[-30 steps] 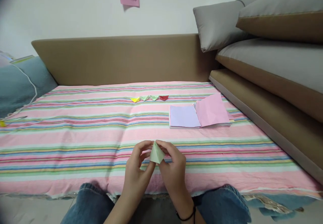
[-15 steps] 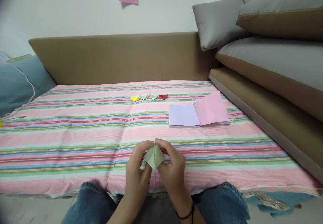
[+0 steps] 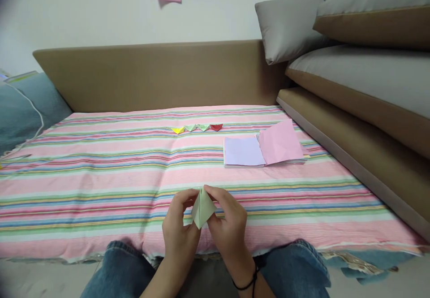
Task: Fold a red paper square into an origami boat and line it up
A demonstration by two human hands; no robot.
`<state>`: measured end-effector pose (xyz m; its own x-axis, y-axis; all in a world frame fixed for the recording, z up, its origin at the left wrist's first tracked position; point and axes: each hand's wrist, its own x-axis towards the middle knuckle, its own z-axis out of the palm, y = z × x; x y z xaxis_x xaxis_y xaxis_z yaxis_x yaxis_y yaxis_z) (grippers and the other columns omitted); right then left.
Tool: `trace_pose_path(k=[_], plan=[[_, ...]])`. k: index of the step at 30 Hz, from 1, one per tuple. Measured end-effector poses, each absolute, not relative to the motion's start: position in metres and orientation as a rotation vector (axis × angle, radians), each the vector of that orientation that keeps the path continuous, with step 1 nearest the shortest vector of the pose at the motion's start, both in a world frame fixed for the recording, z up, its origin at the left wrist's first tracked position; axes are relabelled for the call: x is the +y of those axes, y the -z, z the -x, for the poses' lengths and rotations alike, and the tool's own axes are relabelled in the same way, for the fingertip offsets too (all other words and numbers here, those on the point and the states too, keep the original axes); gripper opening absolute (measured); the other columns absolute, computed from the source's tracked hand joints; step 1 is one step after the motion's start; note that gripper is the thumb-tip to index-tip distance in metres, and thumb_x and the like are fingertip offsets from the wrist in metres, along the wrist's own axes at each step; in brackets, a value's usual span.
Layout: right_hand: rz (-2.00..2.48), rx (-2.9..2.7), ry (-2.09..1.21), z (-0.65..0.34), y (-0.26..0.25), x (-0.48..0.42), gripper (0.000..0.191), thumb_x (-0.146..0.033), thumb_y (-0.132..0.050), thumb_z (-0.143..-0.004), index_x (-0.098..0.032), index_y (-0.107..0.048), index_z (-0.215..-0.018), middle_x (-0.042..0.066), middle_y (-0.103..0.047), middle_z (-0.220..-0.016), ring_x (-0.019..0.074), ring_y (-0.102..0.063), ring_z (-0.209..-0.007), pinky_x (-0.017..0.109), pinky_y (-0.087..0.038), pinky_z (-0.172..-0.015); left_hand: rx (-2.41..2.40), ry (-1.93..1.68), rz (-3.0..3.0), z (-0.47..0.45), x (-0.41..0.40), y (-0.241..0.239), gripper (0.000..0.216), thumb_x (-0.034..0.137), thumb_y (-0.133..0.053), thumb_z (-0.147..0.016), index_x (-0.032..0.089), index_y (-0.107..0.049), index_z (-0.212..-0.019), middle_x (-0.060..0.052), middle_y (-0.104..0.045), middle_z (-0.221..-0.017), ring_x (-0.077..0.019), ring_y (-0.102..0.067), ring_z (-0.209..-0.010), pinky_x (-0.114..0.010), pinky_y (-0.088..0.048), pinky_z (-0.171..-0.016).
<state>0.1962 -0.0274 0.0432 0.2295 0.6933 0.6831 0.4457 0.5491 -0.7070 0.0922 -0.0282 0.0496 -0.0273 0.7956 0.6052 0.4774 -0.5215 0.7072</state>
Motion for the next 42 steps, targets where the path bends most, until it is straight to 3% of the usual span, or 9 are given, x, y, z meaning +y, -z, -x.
trace_pose_path(k=[5, 13, 31, 36, 42], plan=[[1.011, -1.457, -0.073, -0.199, -0.047, -0.027, 0.026, -0.011, -0.057, -0.078, -0.026, -0.067, -0.097, 0.003, -0.072, -0.089, 0.0193, -0.068, -0.082, 0.032, -0.057, -0.073, 1.283, -1.613, -2.14, -0.093, -0.03, -0.049, 0.033, 0.004, -0.046, -0.077, 0.022, -0.052, -0.104, -0.005, -0.061, -0.093, -0.0172, -0.058, -0.087, -0.029, -0.051, -0.072], [1.048, -1.492, -0.056, -0.206, -0.054, -0.026, 0.018, -0.017, -0.058, -0.079, -0.023, -0.068, -0.092, 0.004, -0.072, -0.083, 0.0183, -0.068, -0.072, 0.029, -0.057, -0.062, 1.17, -1.669, -2.276, -0.095, -0.032, -0.043, 0.042, 0.001, -0.048, -0.077, 0.019, -0.053, -0.114, -0.009, -0.061, -0.103, -0.0186, -0.058, -0.096, -0.032, -0.051, -0.08], [1.084, -1.43, -0.071, -0.205, -0.056, -0.027, 0.01, -0.017, -0.059, -0.077, -0.022, -0.063, -0.084, 0.001, -0.069, -0.073, 0.0158, -0.065, -0.064, 0.025, -0.052, -0.057, 1.156, -1.648, -2.215, -0.099, -0.033, -0.046, 0.035, 0.002, -0.047, -0.078, 0.019, -0.051, -0.109, -0.008, -0.061, -0.102, -0.0169, -0.057, -0.097, -0.031, -0.052, -0.08], [1.032, -1.43, -0.072, -0.207, -0.052, -0.025, 0.013, -0.012, -0.062, -0.075, -0.02, -0.065, -0.084, 0.002, -0.07, -0.076, 0.0165, -0.066, -0.068, 0.025, -0.053, -0.062, 1.123, -1.659, -2.225, -0.099, -0.033, -0.047, 0.035, -0.001, -0.047, -0.078, 0.018, -0.052, -0.107, -0.008, -0.059, -0.103, -0.0157, -0.056, -0.099, -0.028, -0.05, -0.082], [1.001, -1.446, -0.32, -0.207, -0.05, -0.023, 0.024, -0.01, -0.061, -0.074, -0.022, -0.067, -0.093, 0.002, -0.07, -0.088, 0.0169, -0.065, -0.079, 0.026, -0.053, -0.07, 1.172, -1.634, -2.114, -0.096, -0.031, -0.05, 0.032, 0.001, -0.048, -0.078, 0.019, -0.055, -0.104, -0.007, -0.06, -0.102, -0.0153, -0.056, -0.098, -0.027, -0.049, -0.082]])
